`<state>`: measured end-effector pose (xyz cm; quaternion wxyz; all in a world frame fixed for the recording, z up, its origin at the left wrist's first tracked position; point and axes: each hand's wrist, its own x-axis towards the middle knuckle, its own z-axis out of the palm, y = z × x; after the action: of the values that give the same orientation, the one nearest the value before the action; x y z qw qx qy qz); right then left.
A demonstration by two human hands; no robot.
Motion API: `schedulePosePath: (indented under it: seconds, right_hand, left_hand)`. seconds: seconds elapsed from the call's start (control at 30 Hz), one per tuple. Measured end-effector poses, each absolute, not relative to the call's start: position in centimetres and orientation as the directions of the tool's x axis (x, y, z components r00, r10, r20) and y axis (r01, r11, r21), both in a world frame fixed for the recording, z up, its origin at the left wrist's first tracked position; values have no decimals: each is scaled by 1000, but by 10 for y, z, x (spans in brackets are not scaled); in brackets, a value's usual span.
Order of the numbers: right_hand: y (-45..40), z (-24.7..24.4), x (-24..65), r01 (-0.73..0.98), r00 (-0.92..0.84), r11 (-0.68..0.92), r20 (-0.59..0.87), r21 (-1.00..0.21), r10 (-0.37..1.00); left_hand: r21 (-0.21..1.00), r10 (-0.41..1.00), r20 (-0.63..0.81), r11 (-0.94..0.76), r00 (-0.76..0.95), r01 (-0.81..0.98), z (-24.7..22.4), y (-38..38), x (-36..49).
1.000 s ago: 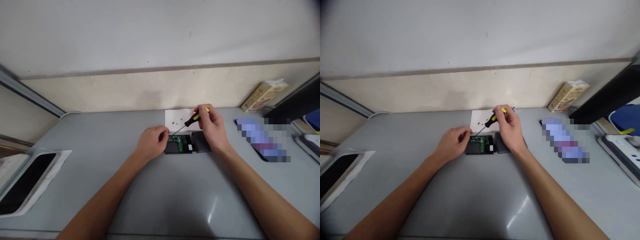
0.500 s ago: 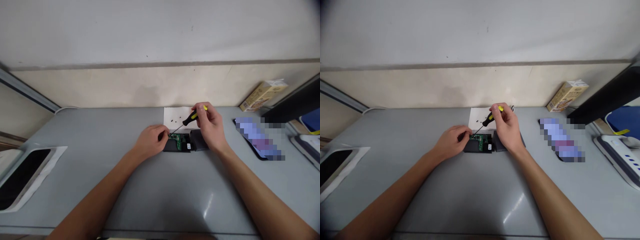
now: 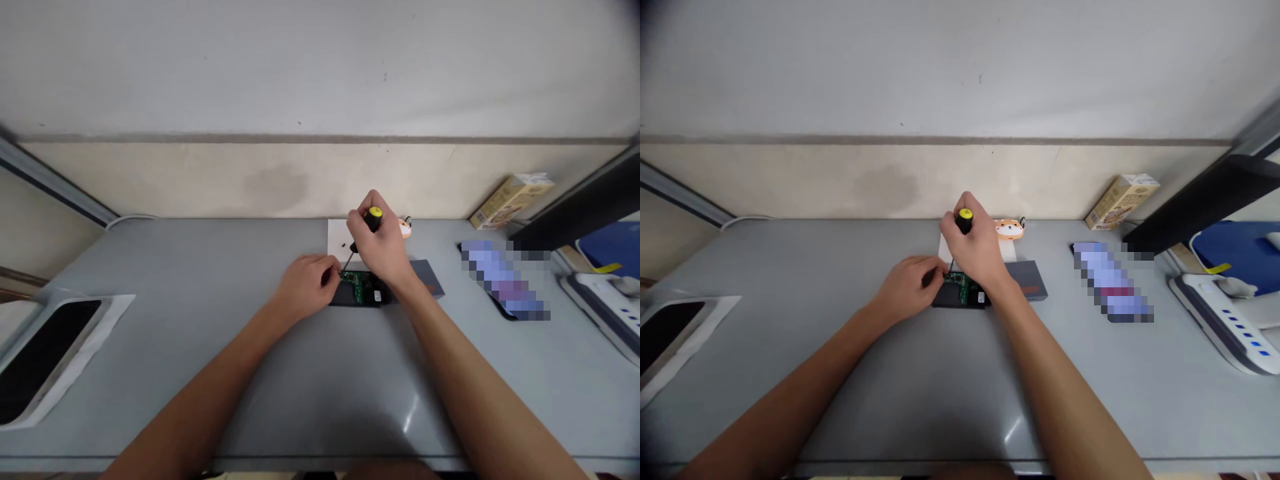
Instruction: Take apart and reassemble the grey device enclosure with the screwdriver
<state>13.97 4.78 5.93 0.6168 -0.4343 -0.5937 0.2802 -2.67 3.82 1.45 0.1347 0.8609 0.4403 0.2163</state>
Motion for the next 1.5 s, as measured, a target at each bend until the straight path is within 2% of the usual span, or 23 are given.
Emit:
schedulePosePath:
  seconds: [0.17, 0.43, 0.6, 0.77, 1.03, 1.27, 1.5]
  right_hand:
    - [51, 47, 136, -184, 135, 406, 387, -895, 912]
    - [43, 50, 144, -373, 85, 283, 271, -883, 959]
    - [42, 48, 146, -365, 67, 262, 256, -893, 964]
    - [44, 43, 144, -287, 106, 339, 322, -896, 941]
    - [41, 51, 146, -397, 23, 269, 284, -877, 959]
    - [43, 46, 149, -291, 177, 333, 291, -897, 940]
    - [42, 52, 150, -327, 67, 267, 259, -907, 963]
  left_hand:
    - [399, 826, 221, -562, 519, 725, 14, 38, -26]
    - [452, 831, 231, -553, 507, 700, 13, 39, -25]
    - [462, 828, 255, -558, 499, 689, 11, 40, -25]
    - [461, 827, 253, -559, 502, 689, 12, 39, -24]
    - [446, 831, 260, -556, 492, 702, 13, 37, -25]
    - [445, 840, 244, -540, 484, 714, 12, 39, -25]
    - [453, 848, 242, -528, 471, 719, 16, 35, -24]
